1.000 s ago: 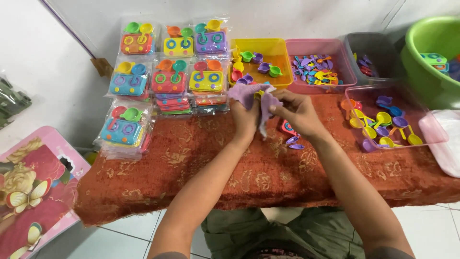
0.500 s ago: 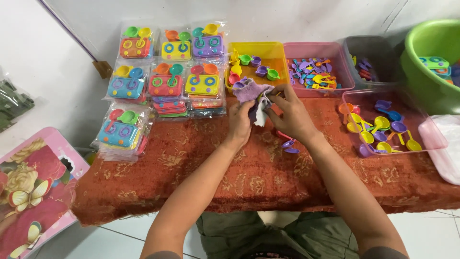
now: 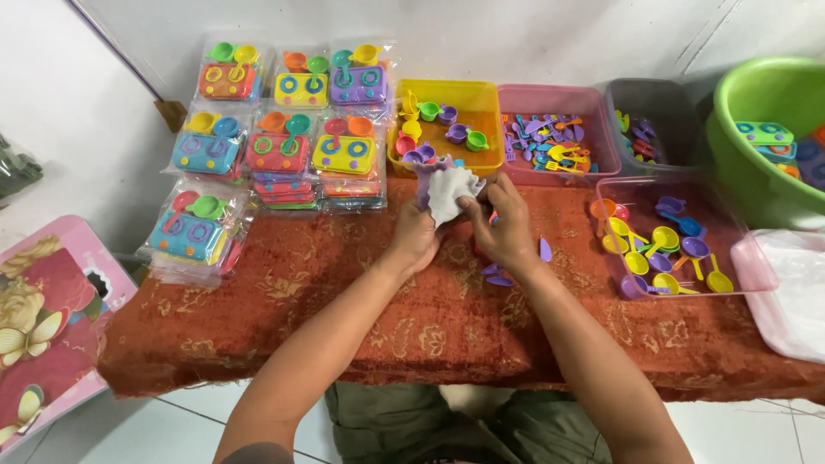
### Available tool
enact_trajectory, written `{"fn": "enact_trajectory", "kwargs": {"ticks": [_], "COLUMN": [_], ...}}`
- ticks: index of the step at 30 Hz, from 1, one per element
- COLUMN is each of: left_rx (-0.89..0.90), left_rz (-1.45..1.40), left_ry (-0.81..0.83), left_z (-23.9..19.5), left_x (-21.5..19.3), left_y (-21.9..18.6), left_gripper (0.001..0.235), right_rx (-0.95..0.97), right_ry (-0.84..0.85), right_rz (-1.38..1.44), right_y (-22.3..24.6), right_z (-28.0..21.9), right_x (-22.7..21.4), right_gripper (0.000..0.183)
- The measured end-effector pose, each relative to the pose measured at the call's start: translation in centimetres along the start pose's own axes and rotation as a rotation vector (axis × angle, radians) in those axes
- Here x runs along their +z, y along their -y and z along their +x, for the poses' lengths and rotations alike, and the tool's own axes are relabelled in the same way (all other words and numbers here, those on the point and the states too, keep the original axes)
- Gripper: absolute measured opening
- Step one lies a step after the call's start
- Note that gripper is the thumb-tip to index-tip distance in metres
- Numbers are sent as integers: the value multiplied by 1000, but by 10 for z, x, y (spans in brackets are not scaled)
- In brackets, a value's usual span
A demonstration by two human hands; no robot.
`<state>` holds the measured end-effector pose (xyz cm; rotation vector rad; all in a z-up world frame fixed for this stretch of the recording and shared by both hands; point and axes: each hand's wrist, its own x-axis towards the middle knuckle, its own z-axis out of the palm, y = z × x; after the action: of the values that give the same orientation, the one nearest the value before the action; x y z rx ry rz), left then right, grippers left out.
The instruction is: The person wipes small plastic toy kitchen utensils with a purple cloth and places them into a clear plastic bag. They handle a red toy stove, purple forks, and yellow spoons, arranging them inside the bag before placing it on the table.
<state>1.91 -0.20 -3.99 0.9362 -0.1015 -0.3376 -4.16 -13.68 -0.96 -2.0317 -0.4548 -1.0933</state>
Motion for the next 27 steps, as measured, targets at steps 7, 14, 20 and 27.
{"fn": "enact_trajectory", "kwargs": {"ticks": [7, 14, 20, 27], "left_rx": [47, 41, 40, 106], "left_rz": [-70, -92, -117, -158], "left_ry": [-27, 22, 31, -12], "left_z": [12, 6, -10, -25], "left_x": [-10, -5, 11, 23], "left_y": [15, 8, -12, -30], "left_gripper": [17, 15, 9, 18], "right_rx": [61, 9, -11, -18], "right_ry": [36, 31, 32, 70], "right_rz": [68, -10, -52, -92], "right_y": [11, 3, 4, 9], "right_z": [0, -2, -3, -1], "right_x": [2, 0, 0, 8], "right_gripper": [22, 27, 27, 26]}}
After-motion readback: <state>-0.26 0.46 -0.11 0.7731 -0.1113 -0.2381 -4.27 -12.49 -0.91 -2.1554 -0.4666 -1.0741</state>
